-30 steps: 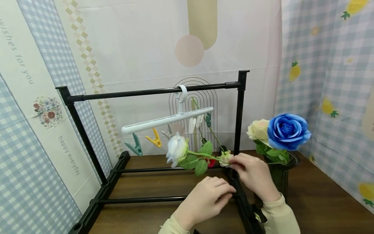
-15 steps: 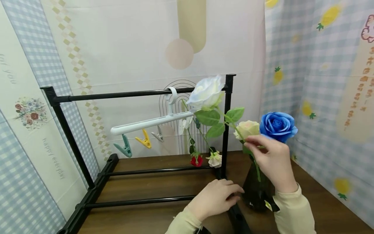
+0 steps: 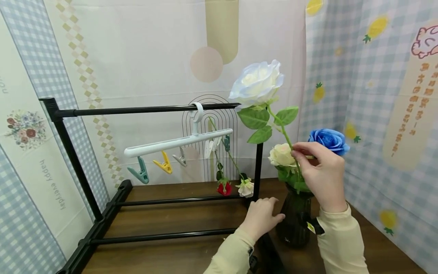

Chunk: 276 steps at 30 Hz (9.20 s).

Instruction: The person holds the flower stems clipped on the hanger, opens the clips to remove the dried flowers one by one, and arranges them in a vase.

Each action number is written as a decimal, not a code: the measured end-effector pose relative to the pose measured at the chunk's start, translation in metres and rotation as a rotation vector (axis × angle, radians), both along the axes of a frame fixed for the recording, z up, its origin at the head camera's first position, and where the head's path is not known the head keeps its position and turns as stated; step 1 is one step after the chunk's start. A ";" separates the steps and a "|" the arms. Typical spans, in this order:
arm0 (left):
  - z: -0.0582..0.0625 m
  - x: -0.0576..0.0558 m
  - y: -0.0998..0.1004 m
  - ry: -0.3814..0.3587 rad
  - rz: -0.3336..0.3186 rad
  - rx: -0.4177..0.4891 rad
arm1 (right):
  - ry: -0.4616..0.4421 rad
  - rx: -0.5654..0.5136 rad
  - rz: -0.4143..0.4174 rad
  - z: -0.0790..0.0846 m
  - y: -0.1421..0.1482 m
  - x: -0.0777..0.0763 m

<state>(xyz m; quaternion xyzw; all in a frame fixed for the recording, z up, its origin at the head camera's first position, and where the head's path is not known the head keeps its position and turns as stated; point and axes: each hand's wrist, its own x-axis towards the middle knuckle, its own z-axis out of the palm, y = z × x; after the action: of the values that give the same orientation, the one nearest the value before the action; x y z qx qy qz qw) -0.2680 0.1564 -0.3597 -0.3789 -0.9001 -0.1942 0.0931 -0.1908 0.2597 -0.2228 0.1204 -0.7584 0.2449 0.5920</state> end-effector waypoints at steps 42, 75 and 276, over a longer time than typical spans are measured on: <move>-0.032 -0.011 0.055 -0.369 -0.031 0.343 | -0.445 -0.033 -0.177 -0.086 0.048 -0.021; -0.030 -0.016 0.047 -0.490 -0.109 0.439 | -0.262 -0.141 -0.191 -0.073 0.043 0.004; 0.010 -0.053 -0.102 -0.010 0.214 0.198 | -0.485 0.407 -0.073 -0.139 -0.079 -0.098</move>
<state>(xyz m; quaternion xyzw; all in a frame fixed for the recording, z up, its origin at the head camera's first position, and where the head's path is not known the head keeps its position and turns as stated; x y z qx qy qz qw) -0.3205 0.0547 -0.3493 -0.2686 -0.9122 -0.2728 0.1457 -0.2883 0.1805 -0.3619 0.1472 -0.9146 0.0882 0.3661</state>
